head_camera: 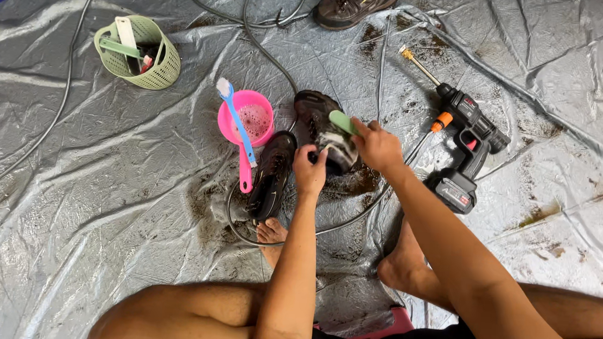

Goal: The person scrubs a pair of dark shoes using a blue brush and a green brush, repeatedly dipping them into a pink cup of soapy water. The person scrubs the laces, the upper parts, and the soles of the shoes while sitting on a plastic sheet.

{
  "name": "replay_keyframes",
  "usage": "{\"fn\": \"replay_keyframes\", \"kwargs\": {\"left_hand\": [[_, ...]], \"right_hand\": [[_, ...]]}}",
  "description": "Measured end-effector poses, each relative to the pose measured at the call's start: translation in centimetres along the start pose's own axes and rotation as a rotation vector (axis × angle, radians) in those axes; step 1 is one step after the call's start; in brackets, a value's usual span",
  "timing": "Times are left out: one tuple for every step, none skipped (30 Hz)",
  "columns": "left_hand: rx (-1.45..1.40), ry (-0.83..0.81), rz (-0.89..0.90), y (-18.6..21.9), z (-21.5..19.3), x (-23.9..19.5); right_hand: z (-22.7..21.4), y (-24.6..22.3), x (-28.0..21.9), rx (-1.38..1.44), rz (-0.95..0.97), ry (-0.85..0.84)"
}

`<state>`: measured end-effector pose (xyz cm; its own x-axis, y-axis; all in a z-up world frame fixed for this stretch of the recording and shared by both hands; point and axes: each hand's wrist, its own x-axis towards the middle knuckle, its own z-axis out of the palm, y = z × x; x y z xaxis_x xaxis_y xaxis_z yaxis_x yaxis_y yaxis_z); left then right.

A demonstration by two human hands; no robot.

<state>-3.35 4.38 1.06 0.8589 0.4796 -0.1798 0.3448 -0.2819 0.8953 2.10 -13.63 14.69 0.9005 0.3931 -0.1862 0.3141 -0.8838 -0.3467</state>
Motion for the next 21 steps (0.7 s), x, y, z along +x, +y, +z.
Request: {"fn": "replay_keyframes", "kwargs": {"left_hand": [[0.009, -0.004, 0.083, 1.2, 0.3, 0.1], [0.019, -0.007, 0.166, 2.5, 0.5, 0.1], [0.01, -0.005, 0.173, 2.4, 0.5, 0.5], [0.052, -0.063, 0.149, 2.3, 0.7, 0.8], [0.102, -0.123, 0.114, 1.8, 0.5, 0.5], [0.099, -0.122, 0.111, 2.3, 0.8, 0.5], [0.125, -0.096, 0.174, 2.6, 0.9, 0.1], [0.151, -0.07, 0.238, 3.0, 1.2, -0.3], [0.151, -0.09, 0.243, 3.4, 1.4, -0.3], [0.212, -0.043, 0.284, 3.8, 1.6, -0.3], [0.277, 0.016, 0.307, 3.8, 1.5, -1.1], [0.279, 0.008, 0.297, 6.3, 0.7, -2.6], [0.286, -0.07, 0.309, 8.9, -0.6, -3.6], [0.291, -0.148, 0.32, 11.6, -1.8, -4.5], [0.297, -0.154, 0.329, 10.5, -1.3, -3.8], [0.422, -0.196, 0.324, 9.3, -0.8, -3.1], [0.542, -0.242, 0.315, 7.9, 0.0, -2.8], [0.542, -0.253, 0.322, 8.1, 0.4, -2.2], [0.551, -0.228, 0.348, 7.8, 0.3, -2.3], [0.558, -0.202, 0.375, 7.5, 0.1, -2.4], [0.567, -0.21, 0.38, 7.3, 0.1, -2.4]], "right_hand": [[0.1, -0.5, -0.3, 0.064, -0.063, 0.01], [0.2, -1.1, -0.6, 0.128, -0.126, 0.019], [2.3, 0.2, -1.1, 0.118, -0.128, 0.026], [4.5, 1.5, -1.7, 0.239, -0.012, 0.067], [7.0, 2.7, -2.7, 0.365, 0.105, 0.098], [6.6, 2.2, -3.9, 0.362, 0.104, 0.096], [6.5, 1.4, -5.6, 0.525, 0.246, 0.101], [6.4, 0.8, -7.2, 0.688, 0.389, 0.107], [6.8, 1.0, -7.8, 0.689, 0.409, 0.117], [7.2, 1.2, -8.4, 0.773, 0.411, 0.092], [7.8, 1.3, -9.4, 0.855, 0.403, 0.048], [8.1, 1.8, -9.7, 0.855, 0.414, 0.039], [8.5, 1.8, -9.6, 0.885, 0.49, 0.055], [8.9, 1.7, -9.5, 0.913, 0.567, 0.071], [8.3, 0.3, -9.3, 0.922, 0.571, 0.079], [7.7, -1.0, -9.1, 0.943, 0.473, 0.063], [7.2, -2.0, -9.3, 0.956, 0.381, 0.047], [8.4, -0.3, -7.9, 0.958, 0.391, 0.055], [10.1, 0.8, -7.4, 0.923, 0.376, 0.124], [11.9, 1.9, -6.9, 0.886, 0.36, 0.192], [11.2, 1.1, -7.1, 0.895, 0.368, 0.196]]}}
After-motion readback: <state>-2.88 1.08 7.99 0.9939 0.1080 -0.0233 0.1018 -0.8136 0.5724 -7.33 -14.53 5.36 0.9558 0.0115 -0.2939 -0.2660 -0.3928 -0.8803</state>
